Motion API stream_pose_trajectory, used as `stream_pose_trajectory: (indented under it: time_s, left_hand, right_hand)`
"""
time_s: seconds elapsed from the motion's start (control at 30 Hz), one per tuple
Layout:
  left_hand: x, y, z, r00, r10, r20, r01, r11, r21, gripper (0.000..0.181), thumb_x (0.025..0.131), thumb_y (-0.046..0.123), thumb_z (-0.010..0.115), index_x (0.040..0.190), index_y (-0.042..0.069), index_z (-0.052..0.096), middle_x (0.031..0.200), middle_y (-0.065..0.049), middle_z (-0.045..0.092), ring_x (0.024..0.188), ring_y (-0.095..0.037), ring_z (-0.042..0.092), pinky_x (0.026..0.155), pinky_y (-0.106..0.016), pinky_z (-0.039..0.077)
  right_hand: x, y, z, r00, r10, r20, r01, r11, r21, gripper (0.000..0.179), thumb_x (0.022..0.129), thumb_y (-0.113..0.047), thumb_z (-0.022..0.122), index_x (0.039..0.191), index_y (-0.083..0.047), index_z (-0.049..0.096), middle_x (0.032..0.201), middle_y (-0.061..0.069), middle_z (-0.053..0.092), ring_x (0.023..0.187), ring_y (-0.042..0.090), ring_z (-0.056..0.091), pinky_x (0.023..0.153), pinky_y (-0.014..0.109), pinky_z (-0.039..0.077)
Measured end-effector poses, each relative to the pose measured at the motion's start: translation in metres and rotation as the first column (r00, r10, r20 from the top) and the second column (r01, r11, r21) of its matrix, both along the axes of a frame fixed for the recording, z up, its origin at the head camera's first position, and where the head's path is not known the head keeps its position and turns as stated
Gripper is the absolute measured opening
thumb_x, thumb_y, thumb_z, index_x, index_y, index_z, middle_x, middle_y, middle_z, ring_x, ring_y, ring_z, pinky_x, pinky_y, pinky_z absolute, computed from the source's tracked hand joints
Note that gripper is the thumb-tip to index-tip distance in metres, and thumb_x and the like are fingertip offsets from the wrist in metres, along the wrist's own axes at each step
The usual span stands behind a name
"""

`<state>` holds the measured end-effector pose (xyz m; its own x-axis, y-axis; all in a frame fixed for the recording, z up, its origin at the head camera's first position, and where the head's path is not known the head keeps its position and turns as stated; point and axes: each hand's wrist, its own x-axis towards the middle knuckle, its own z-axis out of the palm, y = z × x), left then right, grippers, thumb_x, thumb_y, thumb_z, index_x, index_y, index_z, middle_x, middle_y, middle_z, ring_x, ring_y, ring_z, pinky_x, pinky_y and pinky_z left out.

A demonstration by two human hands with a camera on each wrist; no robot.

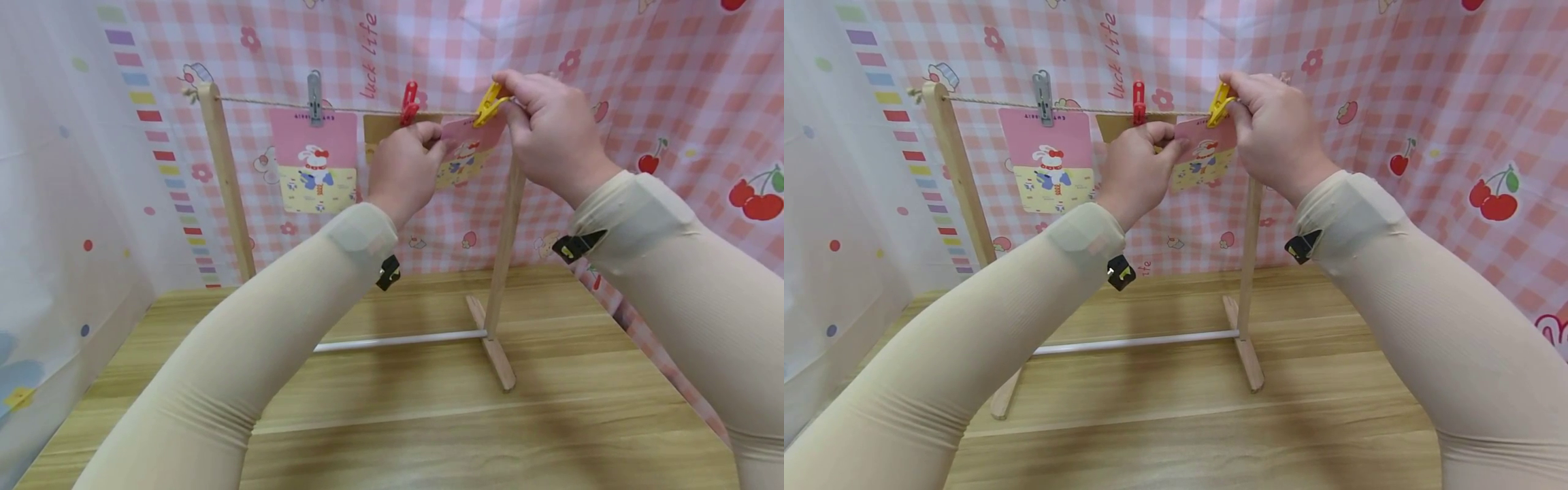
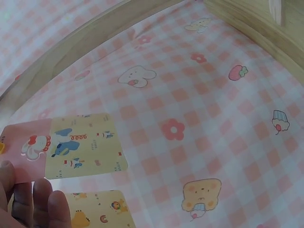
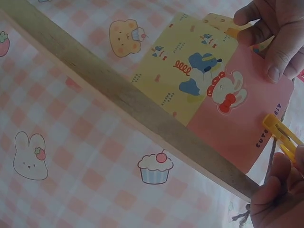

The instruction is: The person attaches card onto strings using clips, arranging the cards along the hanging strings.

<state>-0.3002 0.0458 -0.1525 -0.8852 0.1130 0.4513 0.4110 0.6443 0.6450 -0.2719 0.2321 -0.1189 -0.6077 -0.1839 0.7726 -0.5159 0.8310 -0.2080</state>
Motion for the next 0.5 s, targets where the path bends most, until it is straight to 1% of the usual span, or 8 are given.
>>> stream_pose_trajectory:
  time_s: [0.13,0.23,0.3,0.4,0.5]
  left_hand:
    - [-0.0002,-0.0002,0.0001,1.0,0.004,0.002,-0.004,1.0,-0.012,0.031,0.109,0.038,0.057,0.135,0.028,0.071,0.134,0.009,0.073,0.114,-0.006,0.068,0.089,-0.022,0.056]
    - [-0.0002,-0.0004,0.0,1.0,-0.007,0.008,0.007,1.0,-0.011,0.032,0.11,0.038,0.056,0.138,0.028,0.069,0.137,0.009,0.072,0.117,-0.006,0.068,0.092,-0.021,0.056]
    - [-0.0002,-0.0005,-0.0004,1.0,-0.012,0.009,0.012,1.0,-0.005,0.033,0.11,0.038,0.056,0.138,0.028,0.068,0.137,0.009,0.071,0.117,-0.007,0.068,0.093,-0.022,0.056]
    - [0.0004,-0.0007,-0.0009,1.0,-0.015,0.009,0.015,1.0,0.005,0.033,0.109,0.039,0.056,0.137,0.028,0.069,0.136,0.009,0.072,0.116,-0.006,0.068,0.092,-0.021,0.056]
    - [0.0009,-0.0004,-0.0011,1.0,-0.014,0.01,0.013,1.0,0.012,0.031,0.109,0.04,0.056,0.134,0.028,0.071,0.132,0.009,0.073,0.113,-0.006,0.068,0.091,-0.022,0.056]
  right_hand:
    - [-0.0002,-0.0002,0.0006,1.0,0.012,0.015,-0.012,1.0,0.002,0.04,0.111,-0.017,0.051,0.149,-0.013,0.06,0.146,0.012,0.065,0.118,0.028,0.062,0.091,0.037,0.047]
    - [-0.0001,0.0,0.0006,1.0,0.02,0.019,-0.02,1.0,-0.003,0.04,0.111,-0.016,0.051,0.15,-0.013,0.059,0.147,0.013,0.064,0.123,0.029,0.062,0.094,0.042,0.048]
    - [-0.0001,0.0001,0.0005,1.0,0.019,0.02,-0.019,1.0,-0.001,0.04,0.111,-0.016,0.05,0.151,-0.013,0.058,0.148,0.013,0.064,0.124,0.029,0.062,0.095,0.043,0.048]
    - [-0.0004,0.0001,0.0002,1.0,0.013,0.022,-0.014,1.0,0.007,0.041,0.112,-0.018,0.049,0.152,-0.014,0.056,0.148,0.013,0.063,0.12,0.03,0.062,0.092,0.044,0.047]
    - [-0.0002,0.0004,-0.0006,1.0,0.005,0.025,-0.005,1.0,0.011,0.042,0.113,-0.02,0.047,0.154,-0.015,0.054,0.146,0.013,0.064,0.11,0.029,0.061,0.086,0.036,0.044]
